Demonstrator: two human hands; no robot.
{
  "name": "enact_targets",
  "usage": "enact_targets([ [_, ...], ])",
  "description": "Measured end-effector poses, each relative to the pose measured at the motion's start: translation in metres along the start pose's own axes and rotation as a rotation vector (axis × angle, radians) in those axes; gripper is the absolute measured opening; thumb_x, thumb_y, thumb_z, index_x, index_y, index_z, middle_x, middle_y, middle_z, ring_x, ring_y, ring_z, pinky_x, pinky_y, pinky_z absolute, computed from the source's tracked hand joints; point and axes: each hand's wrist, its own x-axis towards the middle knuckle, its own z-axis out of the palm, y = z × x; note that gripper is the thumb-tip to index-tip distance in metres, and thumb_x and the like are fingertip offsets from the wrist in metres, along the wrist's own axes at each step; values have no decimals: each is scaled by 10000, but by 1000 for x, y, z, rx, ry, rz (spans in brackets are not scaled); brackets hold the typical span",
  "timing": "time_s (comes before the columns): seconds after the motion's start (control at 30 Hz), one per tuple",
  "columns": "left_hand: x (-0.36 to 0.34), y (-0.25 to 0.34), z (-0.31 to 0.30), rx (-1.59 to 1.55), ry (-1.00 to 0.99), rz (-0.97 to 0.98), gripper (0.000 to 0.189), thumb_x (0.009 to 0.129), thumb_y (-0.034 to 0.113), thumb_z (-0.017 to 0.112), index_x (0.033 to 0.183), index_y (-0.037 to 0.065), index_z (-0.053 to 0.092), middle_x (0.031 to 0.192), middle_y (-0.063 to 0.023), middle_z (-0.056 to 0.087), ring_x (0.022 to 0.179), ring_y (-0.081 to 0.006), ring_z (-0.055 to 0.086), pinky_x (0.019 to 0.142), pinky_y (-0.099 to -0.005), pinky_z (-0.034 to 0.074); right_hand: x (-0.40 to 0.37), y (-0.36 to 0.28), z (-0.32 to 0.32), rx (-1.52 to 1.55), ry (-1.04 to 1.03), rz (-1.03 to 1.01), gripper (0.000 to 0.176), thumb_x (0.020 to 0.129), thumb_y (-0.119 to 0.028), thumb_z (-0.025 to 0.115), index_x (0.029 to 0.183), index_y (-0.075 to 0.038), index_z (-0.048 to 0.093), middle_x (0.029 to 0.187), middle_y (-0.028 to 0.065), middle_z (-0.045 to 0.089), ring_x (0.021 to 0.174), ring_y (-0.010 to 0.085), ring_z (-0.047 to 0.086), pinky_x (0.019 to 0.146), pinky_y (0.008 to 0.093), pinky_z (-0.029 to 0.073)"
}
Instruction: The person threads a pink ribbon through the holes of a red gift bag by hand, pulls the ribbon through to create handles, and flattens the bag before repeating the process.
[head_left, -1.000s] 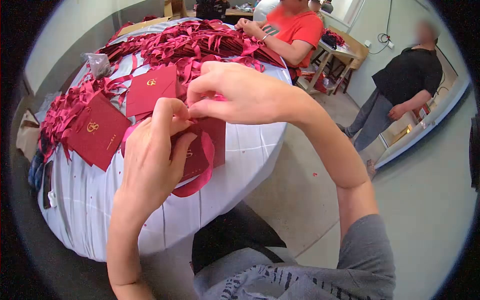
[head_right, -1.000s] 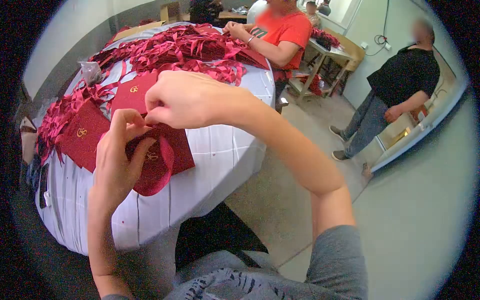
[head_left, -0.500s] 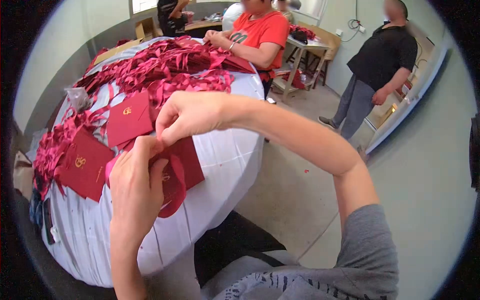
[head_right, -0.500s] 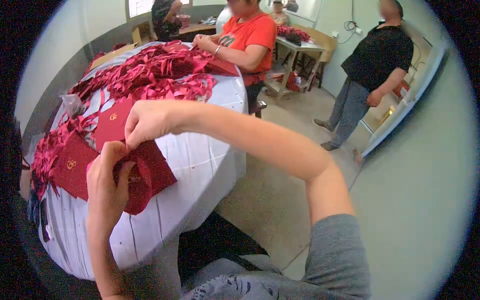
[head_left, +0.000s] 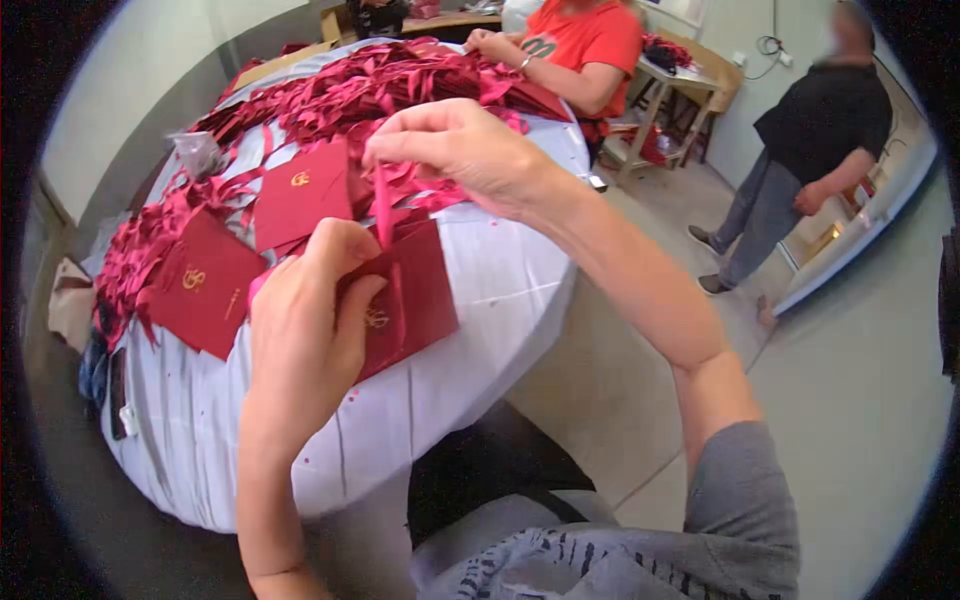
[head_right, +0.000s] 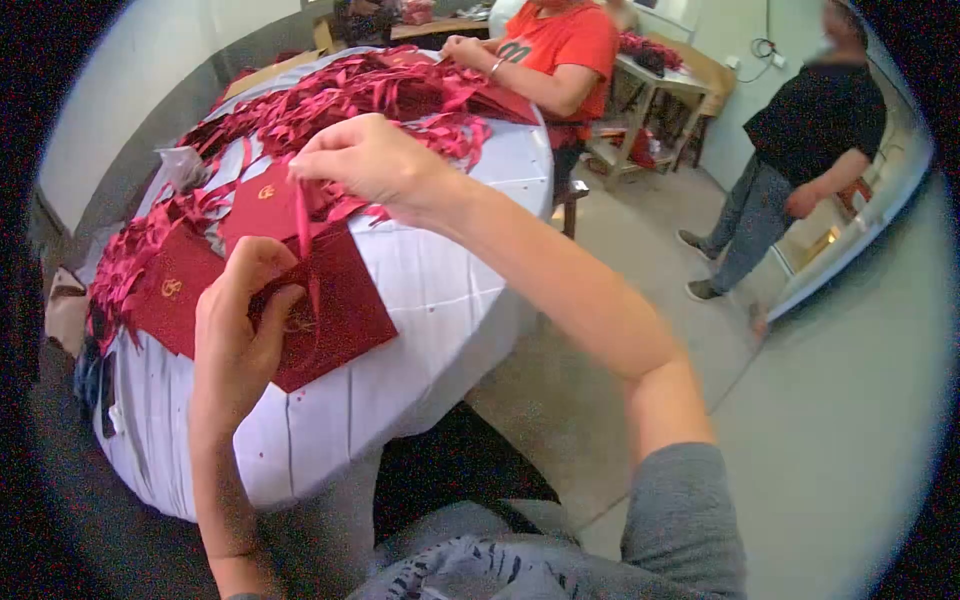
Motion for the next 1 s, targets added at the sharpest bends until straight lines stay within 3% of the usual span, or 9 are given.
enact_targets([
  [0.27,0,2,-2,-17,-44,-58,143,799,-21,576,923,24,520,788,-132,614,727,-310,600,648,-376,450,17,3,-19,125,317,-62,212,895,-181,591,942,16,652,842,26,629,626,43,488,567,205,413],
  [0.3,0,0,-4,-2,-74,-43,150,824,-99,518,952,-21,504,814,-124,600,763,-179,615,682,-264,463,20,7,-21,131,318,-68,212,895,-181,591,942,16,652,842,26,629,626,43,488,567,205,413],
  [0.37,0,1,-9,15,-106,-38,135,832,-80,521,953,-20,512,813,-123,599,763,-186,612,685,-269,461,24,15,-28,363,166,-66,234,910,-194,576,996,17,632,810,6,603,601,44,481,568,214,426],
  [0.4,1,2,-10,28,-137,-40,121,840,-60,524,954,-20,520,813,-123,599,763,-193,609,688,-273,459,21,18,-30,467,61,-38,358,926,-299,559,1070,27,599,797,-12,584,624,38,490,595,208,434],
  [0.43,1,2,-7,62,-96,-22,94,847,57,569,934,37,538,784,-121,612,712,-302,585,642,-361,439,15,22,-30,527,-54,19,434,919,-360,546,1102,33,581,802,-17,585,640,40,501,610,216,442],
  [0.5,0,4,-8,26,-113,-8,168,830,130,623,937,33,537,807,-118,618,738,-304,587,667,-372,437,2,33,-24,510,-217,141,627,887,-499,505,1181,54,534,871,0,598,736,78,558,712,248,466],
  [0.7,3,10,-7,126,-103,65,283,739,151,716,929,42,536,818,-106,623,748,-293,591,668,-359,431,-17,25,-12,268,-531,-109,446,816,-65,583,1242,28,493,1038,49,582,1017,119,532,928,279,394],
  [0.93,0,9,-3,125,-75,16,207,728,44,689,887,21,558,790,-119,609,702,-284,573,668,-353,443,-10,-10,-12,-275,-500,-133,129,811,-54,633,931,-6,632,884,22,636,853,102,588,779,250,471],
  [1.0,-1,7,-2,139,-52,35,188,732,43,683,872,22,559,768,-119,602,678,-286,559,645,-353,431,-9,-1,-8,-116,-417,-76,83,835,-79,633,859,0,637,805,5,637,779,70,584,713,224,477],
])
